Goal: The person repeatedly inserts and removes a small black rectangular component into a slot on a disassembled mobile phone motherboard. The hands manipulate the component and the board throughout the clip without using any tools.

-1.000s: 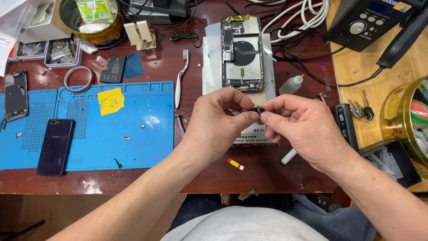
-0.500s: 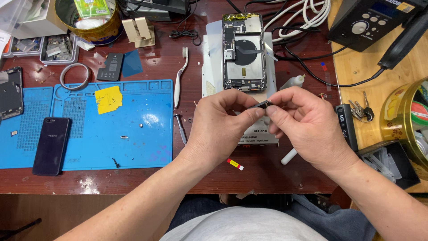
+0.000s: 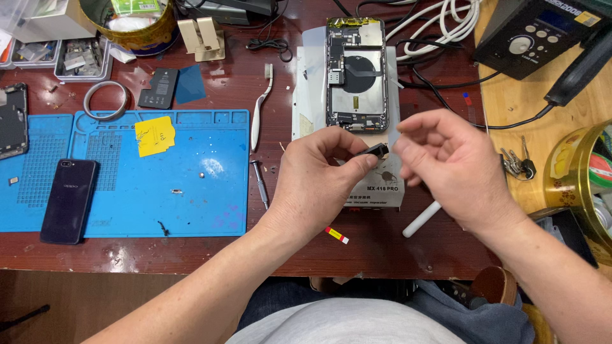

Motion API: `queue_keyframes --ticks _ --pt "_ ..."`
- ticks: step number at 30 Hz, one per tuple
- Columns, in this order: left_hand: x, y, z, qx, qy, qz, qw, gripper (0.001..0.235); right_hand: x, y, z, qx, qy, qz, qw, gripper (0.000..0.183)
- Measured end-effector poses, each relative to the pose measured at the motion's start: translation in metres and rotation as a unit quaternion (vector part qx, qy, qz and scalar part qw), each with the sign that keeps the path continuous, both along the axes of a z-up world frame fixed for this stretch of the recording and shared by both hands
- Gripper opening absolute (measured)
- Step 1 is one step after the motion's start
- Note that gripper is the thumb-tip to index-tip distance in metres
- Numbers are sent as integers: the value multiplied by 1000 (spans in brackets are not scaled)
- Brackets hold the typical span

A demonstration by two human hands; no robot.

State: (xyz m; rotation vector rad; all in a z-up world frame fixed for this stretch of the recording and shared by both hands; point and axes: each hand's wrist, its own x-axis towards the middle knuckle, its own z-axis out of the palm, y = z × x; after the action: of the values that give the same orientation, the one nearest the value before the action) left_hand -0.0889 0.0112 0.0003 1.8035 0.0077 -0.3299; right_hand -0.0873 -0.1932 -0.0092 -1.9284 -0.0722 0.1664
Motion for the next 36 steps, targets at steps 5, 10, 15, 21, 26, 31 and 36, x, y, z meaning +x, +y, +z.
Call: queue_keyframes --ticks 5,10,15,21,26,31,36 --pt "4 3 -5 6 0 -8 1000 16 39 -3 3 -40 52 -51 997 18" --pt "6 3 -11 25 -20 -8 999 21 73 2 13 -98 158 -18 982 19" --pt "11 4 -15 37 -33 -14 999 27 93 11 29 -207 199 26 958 14" --pt "16 4 -15 32 -26 -27 999 44 111 23 47 -338 203 106 913 15" --pt "19 4 -13 72 -19 -36 997 46 125 36 49 -436 200 170 861 19" --pt "19 4 -13 64 -7 -37 997 46 131 39 49 -472 205 188 836 18" --pt "19 4 -15 64 -17 -35 997 46 131 38 48 -455 213 188 844 19"
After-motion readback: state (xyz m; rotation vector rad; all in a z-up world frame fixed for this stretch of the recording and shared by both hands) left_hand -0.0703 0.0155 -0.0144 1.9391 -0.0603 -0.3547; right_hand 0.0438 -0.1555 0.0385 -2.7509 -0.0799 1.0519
